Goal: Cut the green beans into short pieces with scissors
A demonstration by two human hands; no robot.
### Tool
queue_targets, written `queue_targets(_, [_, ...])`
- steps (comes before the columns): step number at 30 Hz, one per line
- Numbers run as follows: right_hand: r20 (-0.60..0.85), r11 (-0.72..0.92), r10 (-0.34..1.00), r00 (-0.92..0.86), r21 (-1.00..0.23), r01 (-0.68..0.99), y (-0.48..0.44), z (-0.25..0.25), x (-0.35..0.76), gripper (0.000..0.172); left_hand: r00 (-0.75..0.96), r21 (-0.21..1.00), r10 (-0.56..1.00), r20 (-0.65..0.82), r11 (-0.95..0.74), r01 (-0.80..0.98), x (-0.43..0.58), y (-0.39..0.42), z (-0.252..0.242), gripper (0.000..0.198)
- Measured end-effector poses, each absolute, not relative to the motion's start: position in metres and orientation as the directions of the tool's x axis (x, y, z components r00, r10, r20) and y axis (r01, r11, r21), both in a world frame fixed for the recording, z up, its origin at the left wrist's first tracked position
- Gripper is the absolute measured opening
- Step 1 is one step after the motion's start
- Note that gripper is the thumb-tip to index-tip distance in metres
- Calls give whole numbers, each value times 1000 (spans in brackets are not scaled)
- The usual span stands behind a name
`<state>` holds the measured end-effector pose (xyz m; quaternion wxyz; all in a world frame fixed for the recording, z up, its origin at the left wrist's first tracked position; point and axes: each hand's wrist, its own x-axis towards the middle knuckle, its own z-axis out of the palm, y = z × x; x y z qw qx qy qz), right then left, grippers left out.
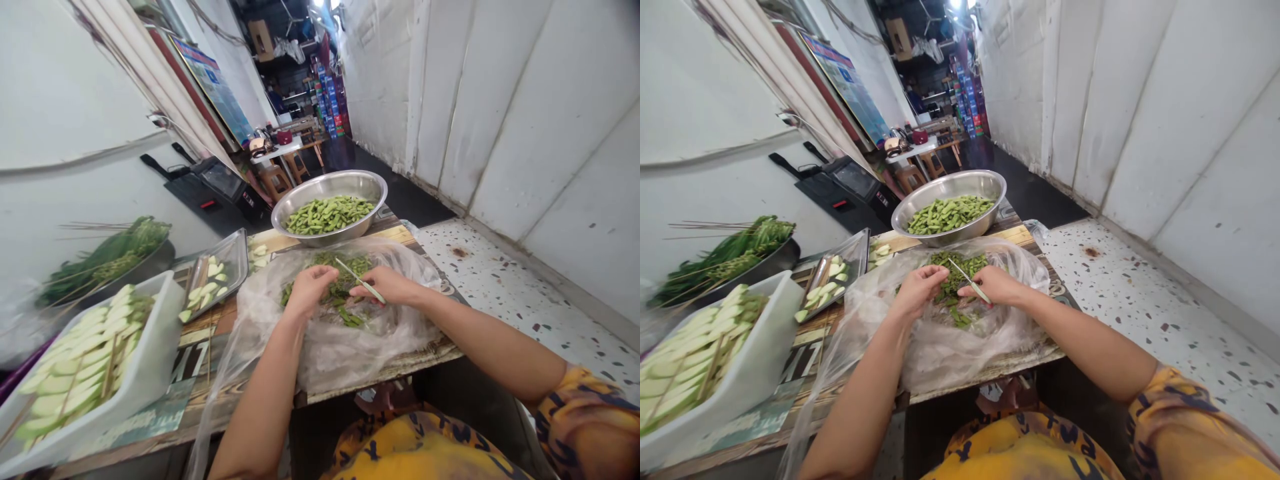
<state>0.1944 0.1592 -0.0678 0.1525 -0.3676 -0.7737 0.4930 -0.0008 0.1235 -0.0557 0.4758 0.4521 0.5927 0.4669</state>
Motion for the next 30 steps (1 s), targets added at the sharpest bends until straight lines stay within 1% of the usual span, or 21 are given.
queue_targets(2, [-154,153,690,-707,-923,352,158,-67,193,53,-73,979,979,-190,183,-85,-1,123,-52,35])
queue_targets(3, [-168,110,669,-724,-941,320,157,-67,193,54,-30,971,979,-200,194,-141,-1,124,-52,35])
queue_targets(6, [-170,40,616,-769,-968,246,154,-66,191,55,14,950,977,-211,208,-233,1,124,-53,36])
queue_targets(9, [-169,32,616,-769,-971,238,153,-68,189,55,-26,947,982,-186,173,-271,6,124,-56,36])
queue_targets(12, [-156,30,639,-753,-974,226,152,-69,188,54,-20,949,985,-172,161,-272,10,123,-58,37])
queue_targets(16, [-144,50,660,-737,-971,234,148,-67,187,52,1,940,982,-191,184,-286,13,121,-59,36])
queue_targets(20, [-173,17,719,-673,-964,266,147,-63,187,51,74,905,964,-255,265,-332,12,121,-57,30])
queue_targets(22, [-181,-11,752,-633,-965,262,149,-62,187,50,30,891,962,-272,264,-369,8,122,-52,21])
queue_targets(24, [-189,-51,768,-612,-970,236,152,-61,188,49,-85,871,952,-293,230,-434,1,124,-44,10])
queue_targets(26, [-194,-79,769,-610,-974,211,154,-61,188,48,-165,857,934,-318,208,-471,-8,124,-36,7])
queue_targets(27, [-191,-80,766,-613,-976,205,155,-61,189,48,-182,868,928,-326,217,-448,-13,124,-34,7])
queue_targets(28, [-190,-75,763,-618,-976,206,156,-61,189,48,-193,898,927,-320,232,-374,-16,123,-33,8])
queue_targets(29, [-187,-68,759,-623,-975,210,156,-60,189,48,-197,940,936,-292,242,-242,-19,121,-33,9])
queue_targets(30, [-185,-62,757,-627,-975,212,155,-60,189,47,-178,968,952,-250,245,-50,-20,119,-33,11])
